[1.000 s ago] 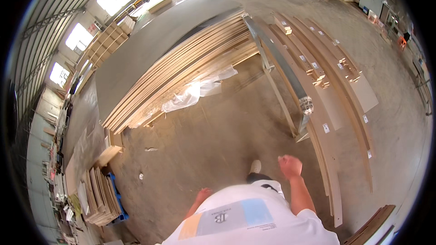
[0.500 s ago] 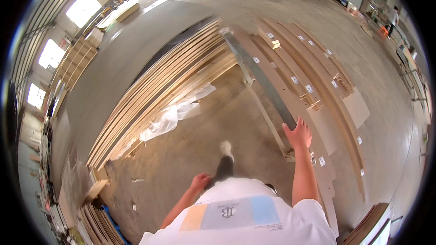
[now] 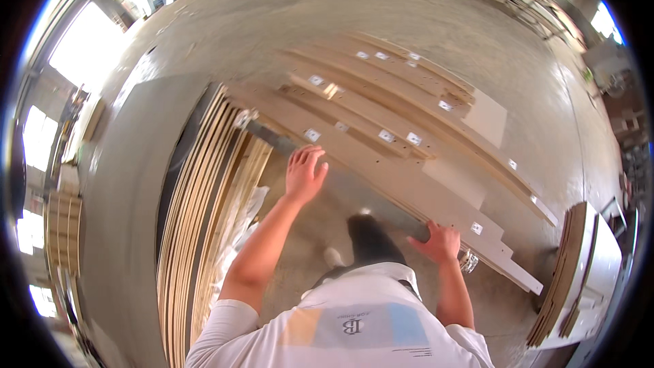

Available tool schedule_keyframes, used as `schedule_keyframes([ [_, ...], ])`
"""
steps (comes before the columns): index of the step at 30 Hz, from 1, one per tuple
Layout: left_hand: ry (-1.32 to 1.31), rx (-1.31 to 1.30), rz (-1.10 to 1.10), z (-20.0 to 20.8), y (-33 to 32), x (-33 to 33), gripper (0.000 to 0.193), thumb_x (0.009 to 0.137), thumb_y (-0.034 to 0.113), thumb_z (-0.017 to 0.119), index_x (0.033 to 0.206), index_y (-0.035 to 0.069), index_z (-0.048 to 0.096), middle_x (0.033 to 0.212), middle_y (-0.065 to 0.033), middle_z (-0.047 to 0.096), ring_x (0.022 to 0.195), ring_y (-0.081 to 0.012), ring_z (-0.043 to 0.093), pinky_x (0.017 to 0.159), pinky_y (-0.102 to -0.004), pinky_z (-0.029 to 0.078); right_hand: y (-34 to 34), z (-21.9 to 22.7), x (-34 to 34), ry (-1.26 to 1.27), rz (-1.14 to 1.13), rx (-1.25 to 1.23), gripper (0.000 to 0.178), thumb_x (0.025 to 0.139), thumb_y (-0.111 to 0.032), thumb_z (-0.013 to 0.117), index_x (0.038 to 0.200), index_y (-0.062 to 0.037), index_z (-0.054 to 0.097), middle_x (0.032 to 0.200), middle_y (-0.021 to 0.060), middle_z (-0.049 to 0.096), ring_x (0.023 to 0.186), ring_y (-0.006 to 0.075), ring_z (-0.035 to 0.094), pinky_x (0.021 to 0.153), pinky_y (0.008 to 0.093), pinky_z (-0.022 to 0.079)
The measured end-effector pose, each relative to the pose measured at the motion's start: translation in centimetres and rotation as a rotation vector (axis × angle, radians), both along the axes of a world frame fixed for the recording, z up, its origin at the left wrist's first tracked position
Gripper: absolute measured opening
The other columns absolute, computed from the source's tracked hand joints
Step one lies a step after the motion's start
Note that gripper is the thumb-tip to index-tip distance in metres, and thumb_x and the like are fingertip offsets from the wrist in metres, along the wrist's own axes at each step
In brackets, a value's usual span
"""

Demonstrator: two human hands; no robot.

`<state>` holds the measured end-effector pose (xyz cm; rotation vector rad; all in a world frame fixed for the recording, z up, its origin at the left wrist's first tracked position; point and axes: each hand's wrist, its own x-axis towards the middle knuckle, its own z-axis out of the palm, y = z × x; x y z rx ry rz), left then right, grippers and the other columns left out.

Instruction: The person moves a long white strip and a metal frame across a workshop floor. They then walk to a machine, pick up a circular wooden component, and place it into a perforated tray. Finally, they interact with a machine control panel and pick up a large wooden panel.

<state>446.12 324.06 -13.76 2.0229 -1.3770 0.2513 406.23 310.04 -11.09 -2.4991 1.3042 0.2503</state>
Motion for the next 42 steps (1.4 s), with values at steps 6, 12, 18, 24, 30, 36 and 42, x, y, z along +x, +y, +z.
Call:
schedule_keyframes([
  [6,-0.161,0.123,-0.148,-3.0,-4.3,3.2,0.016,0.086,0.027,0.065,0.076,0.014,0.067,0.083,-0.0023,0.07,0.094,-0.0252,0.064,0.11,-0.0479,0.038,0.4,0.0,-0.6,-0.029,0.001,-0.042,0.063,0.07,-0.062,0.081,0.109,-0.0132,0.073,0.094,0.0123,0.075,0.095,0.0356,0.07,0.087,0.0471,0.054],
  [12,-0.239,0.066,-0.138,-3.2,-4.6,3.2,0.018,0.085,0.023,0.063,0.07,0.013,0.062,0.077,-0.0031,0.066,0.083,-0.0272,0.061,0.103,-0.0461,0.04,0.0,0.4,-0.8,-0.038,-0.016,-0.01,0.063,0.074,-0.066,0.076,0.109,-0.0142,0.073,0.092,0.0133,0.075,0.093,0.0343,0.071,0.087,0.0464,0.055],
  [18,-0.228,0.109,-0.114,-3.9,-6.4,2.9,0.022,0.089,0.023,0.062,0.07,0.011,0.062,0.076,-0.0049,0.067,0.084,-0.0279,0.06,0.104,-0.0463,0.041,-0.9,-1.7,-2.0,-0.096,0.025,-0.126,0.069,0.076,-0.07,0.071,0.114,-0.0128,0.072,0.092,0.0141,0.075,0.095,0.0348,0.071,0.086,0.046,0.056],
  [24,-0.291,0.113,-0.175,-4.1,-6.2,2.5,0.019,0.087,0.02,0.061,0.071,0.01,0.062,0.077,-0.0058,0.066,0.083,-0.0284,0.059,0.1,-0.0451,0.041,-1.0,-2.1,-2.1,0.006,0.003,-0.015,0.07,0.076,-0.073,0.07,0.111,-0.0124,0.072,0.088,0.0089,0.075,0.087,0.0315,0.073,0.081,0.0437,0.056],
  [30,-0.267,0.186,-0.234,-2.9,-7.1,4.4,0.014,0.082,0.02,0.061,0.072,0.011,0.062,0.078,-0.0051,0.066,0.083,-0.0284,0.059,0.099,-0.0451,0.042,-1.4,-1.0,-0.5,-0.152,-0.044,-0.06,0.058,0.069,-0.068,0.078,0.09,-0.0133,0.071,0.08,0.0057,0.072,0.078,0.0298,0.071,0.075,0.0432,0.054],
  [36,-0.244,0.16,-0.268,-2.5,-10.9,7.4,0.015,0.083,0.021,0.061,0.07,0.015,0.057,0.073,-0.0021,0.06,0.079,-0.0275,0.058,0.094,-0.043,0.041,-3.5,-0.6,2.6,-0.077,-0.052,-0.06,0.053,0.071,-0.063,0.079,0.089,-0.0141,0.069,0.084,0.004,0.074,0.079,0.0279,0.071,0.075,0.0419,0.054],
  [42,-0.186,0.188,-0.281,-3.9,-15.3,11.5,0.016,0.081,0.022,0.062,0.068,0.015,0.056,0.07,-0.0017,0.057,0.076,-0.0264,0.057,0.093,-0.0427,0.041,-6.4,-1.2,6.5,-0.094,-0.07,-0.084,0.052,0.071,-0.061,0.08,0.083,-0.013,0.066,0.079,0.0043,0.072,0.076,0.0282,0.071,0.071,0.0432,0.054],
])
